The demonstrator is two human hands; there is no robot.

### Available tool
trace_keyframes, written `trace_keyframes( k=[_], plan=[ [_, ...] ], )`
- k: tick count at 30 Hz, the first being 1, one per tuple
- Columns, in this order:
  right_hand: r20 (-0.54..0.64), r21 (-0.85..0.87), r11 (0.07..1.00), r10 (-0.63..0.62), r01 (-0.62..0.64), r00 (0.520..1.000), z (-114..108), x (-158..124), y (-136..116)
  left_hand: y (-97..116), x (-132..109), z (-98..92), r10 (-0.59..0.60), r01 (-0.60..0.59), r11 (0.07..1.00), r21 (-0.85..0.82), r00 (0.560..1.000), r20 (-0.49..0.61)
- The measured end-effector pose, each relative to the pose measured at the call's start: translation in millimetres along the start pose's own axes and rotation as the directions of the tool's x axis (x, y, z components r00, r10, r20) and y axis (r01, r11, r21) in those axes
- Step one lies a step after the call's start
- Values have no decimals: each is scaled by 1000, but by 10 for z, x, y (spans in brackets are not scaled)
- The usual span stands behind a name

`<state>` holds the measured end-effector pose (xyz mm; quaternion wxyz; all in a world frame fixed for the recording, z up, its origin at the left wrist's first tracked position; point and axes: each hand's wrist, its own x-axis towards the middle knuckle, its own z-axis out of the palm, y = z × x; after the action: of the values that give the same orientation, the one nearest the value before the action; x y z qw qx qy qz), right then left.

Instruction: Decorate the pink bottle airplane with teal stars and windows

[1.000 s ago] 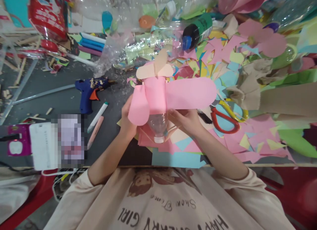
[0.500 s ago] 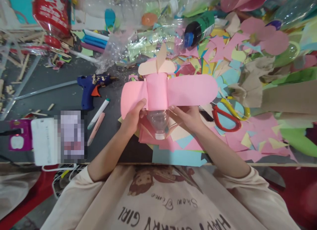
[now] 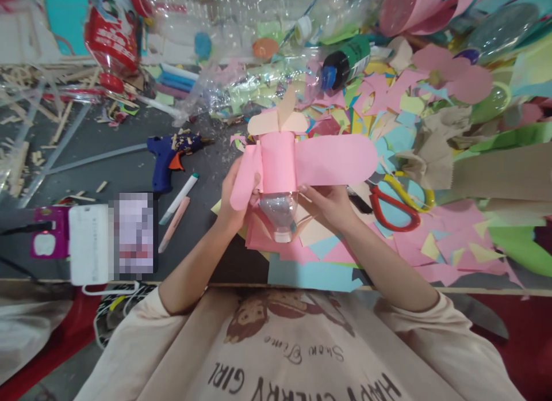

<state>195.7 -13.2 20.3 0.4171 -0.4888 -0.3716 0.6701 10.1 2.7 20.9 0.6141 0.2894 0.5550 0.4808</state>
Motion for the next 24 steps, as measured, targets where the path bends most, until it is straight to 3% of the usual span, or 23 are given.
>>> trace_keyframes(
  k=[7,12,17,24],
  plan=[
    [-5,-11,1000,-10,10,1000,-28,7,25,29,-32,7,-193,200,976,90,978,-84],
    [-11,-15,1000,-20,20,1000,-32,5,19,45,-21,27,-69,70,997,37,997,-31],
    [-59,-41,999,-18,15,998,-55,6,27,32,-16,48,-56,57,997,42,998,-31],
    [41,16,999,51,-52,998,-66,-3,40,-67,-32,-7,52,-48,997,59,997,-63]
  ],
)
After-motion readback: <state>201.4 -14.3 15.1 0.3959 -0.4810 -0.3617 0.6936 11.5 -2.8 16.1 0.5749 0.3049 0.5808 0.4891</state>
